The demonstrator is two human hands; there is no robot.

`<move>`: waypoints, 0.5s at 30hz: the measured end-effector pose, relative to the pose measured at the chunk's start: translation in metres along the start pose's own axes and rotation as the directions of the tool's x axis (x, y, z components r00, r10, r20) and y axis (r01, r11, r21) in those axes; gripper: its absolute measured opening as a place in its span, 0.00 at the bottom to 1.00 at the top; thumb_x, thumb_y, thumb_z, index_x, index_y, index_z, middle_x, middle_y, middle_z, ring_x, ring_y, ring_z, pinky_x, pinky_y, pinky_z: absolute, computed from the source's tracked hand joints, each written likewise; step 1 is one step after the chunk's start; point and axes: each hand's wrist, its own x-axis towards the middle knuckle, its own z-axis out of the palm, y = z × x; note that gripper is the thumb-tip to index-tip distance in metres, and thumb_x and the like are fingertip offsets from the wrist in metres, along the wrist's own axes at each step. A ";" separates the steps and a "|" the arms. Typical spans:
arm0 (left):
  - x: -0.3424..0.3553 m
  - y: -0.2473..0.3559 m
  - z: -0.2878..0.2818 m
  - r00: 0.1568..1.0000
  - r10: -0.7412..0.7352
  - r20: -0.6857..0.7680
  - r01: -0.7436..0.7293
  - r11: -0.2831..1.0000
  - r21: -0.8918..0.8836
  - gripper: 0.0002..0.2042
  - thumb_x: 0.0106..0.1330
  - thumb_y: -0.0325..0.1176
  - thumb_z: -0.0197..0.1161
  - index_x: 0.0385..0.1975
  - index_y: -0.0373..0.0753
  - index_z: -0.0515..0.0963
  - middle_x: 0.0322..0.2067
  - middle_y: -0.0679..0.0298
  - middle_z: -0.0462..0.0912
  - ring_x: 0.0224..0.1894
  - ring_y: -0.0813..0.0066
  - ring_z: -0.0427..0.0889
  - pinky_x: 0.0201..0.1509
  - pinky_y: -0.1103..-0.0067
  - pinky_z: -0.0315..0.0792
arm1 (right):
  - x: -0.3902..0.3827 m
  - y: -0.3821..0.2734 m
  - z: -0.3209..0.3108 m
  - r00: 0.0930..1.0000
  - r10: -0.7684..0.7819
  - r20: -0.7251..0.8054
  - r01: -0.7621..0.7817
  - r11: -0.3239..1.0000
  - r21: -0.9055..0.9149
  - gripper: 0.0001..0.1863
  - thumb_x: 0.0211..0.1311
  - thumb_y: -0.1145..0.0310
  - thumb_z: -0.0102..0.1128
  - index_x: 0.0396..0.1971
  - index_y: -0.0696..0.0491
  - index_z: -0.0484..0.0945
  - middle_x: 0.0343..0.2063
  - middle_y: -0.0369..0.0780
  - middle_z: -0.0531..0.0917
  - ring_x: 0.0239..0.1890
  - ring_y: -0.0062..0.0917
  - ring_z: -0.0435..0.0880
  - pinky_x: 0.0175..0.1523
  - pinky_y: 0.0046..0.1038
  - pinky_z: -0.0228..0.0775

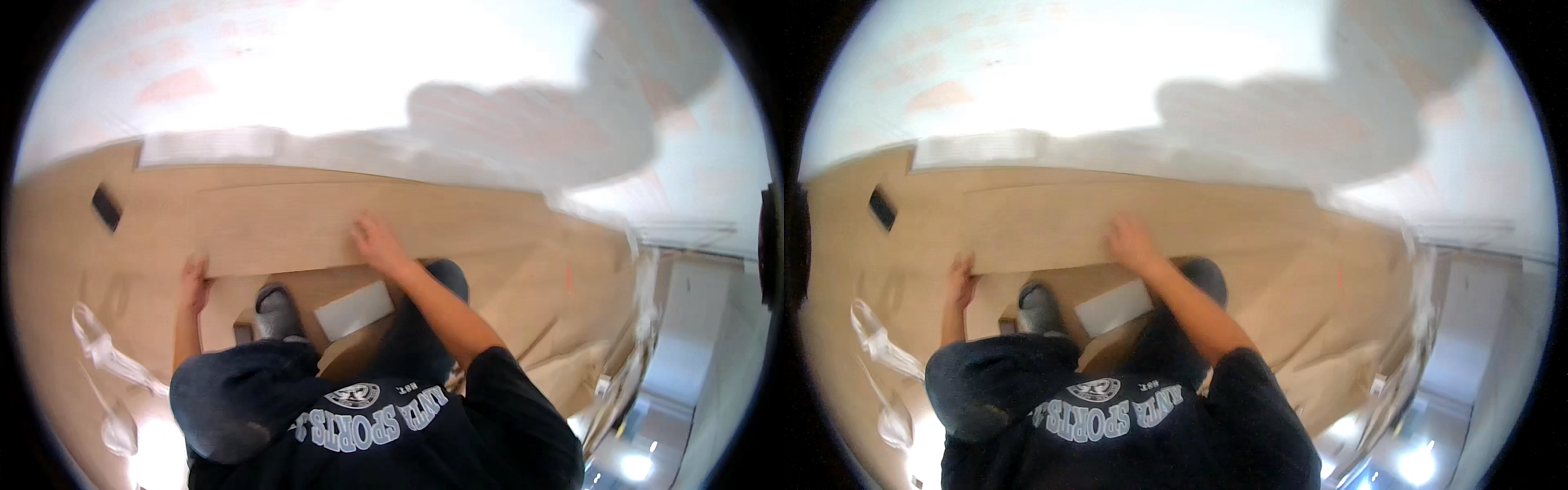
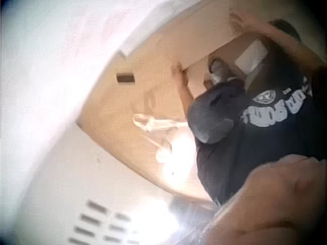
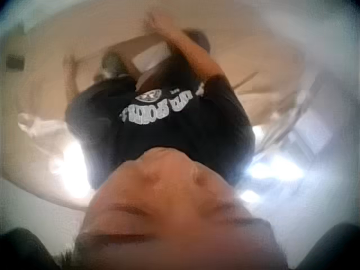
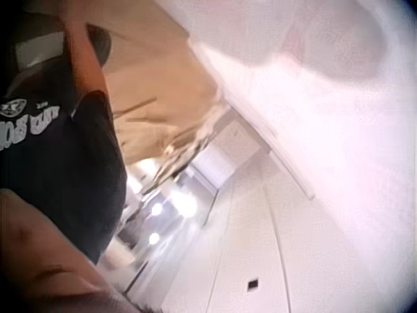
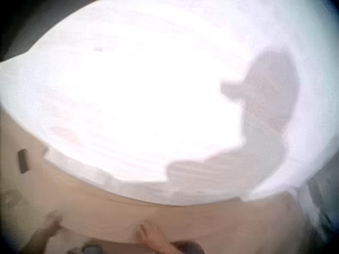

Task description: The person fits flooring planks into place along a wall, using a hammer, a pull bar, and a white tapping block to tap the planks into a secure fit.

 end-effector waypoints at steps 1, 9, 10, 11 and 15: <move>0.013 0.017 -0.009 0.998 0.004 -0.069 -0.002 0.999 0.032 0.21 0.76 0.38 0.60 0.65 0.43 0.69 0.57 0.65 0.80 0.57 0.69 0.79 0.56 0.65 0.75 | 0.005 0.041 -0.019 0.993 -0.069 -0.101 0.039 0.961 -0.273 0.21 0.69 0.58 0.62 0.54 0.57 0.78 0.59 0.55 0.78 0.62 0.51 0.75 0.67 0.45 0.67; 0.092 0.159 -0.113 0.842 0.527 -0.116 0.072 0.103 0.992 0.33 0.72 0.42 0.64 0.75 0.46 0.61 0.70 0.48 0.65 0.68 0.51 0.69 0.69 0.60 0.67 | -0.119 0.199 -0.098 0.825 0.496 -0.271 -0.551 0.811 -0.194 0.20 0.64 0.65 0.59 0.52 0.61 0.79 0.56 0.58 0.79 0.61 0.53 0.77 0.65 0.44 0.70; 0.084 0.165 -0.103 0.838 0.539 -0.083 0.082 0.027 0.996 0.33 0.72 0.43 0.65 0.75 0.47 0.61 0.71 0.46 0.63 0.69 0.48 0.67 0.69 0.58 0.66 | -0.139 0.192 -0.086 0.823 0.536 -0.189 -0.568 0.783 -0.255 0.20 0.64 0.66 0.59 0.51 0.61 0.79 0.56 0.58 0.79 0.61 0.53 0.77 0.65 0.44 0.70; 0.082 0.160 -0.083 0.849 0.526 -0.035 0.071 -0.048 0.996 0.34 0.71 0.43 0.65 0.75 0.49 0.61 0.72 0.44 0.60 0.71 0.45 0.65 0.70 0.57 0.65 | -0.185 0.203 -0.075 0.767 0.634 -0.100 -0.633 0.720 -0.286 0.21 0.64 0.66 0.59 0.53 0.61 0.78 0.57 0.59 0.78 0.61 0.53 0.76 0.66 0.44 0.70; 0.048 0.062 0.059 0.937 0.294 0.186 -0.069 -0.367 0.927 0.37 0.71 0.47 0.64 0.77 0.52 0.57 0.75 0.45 0.56 0.76 0.43 0.56 0.75 0.53 0.58 | -0.315 0.206 0.018 0.459 0.873 -0.163 -0.888 0.449 -0.096 0.32 0.66 0.65 0.58 0.68 0.61 0.64 0.70 0.59 0.63 0.69 0.54 0.67 0.71 0.44 0.64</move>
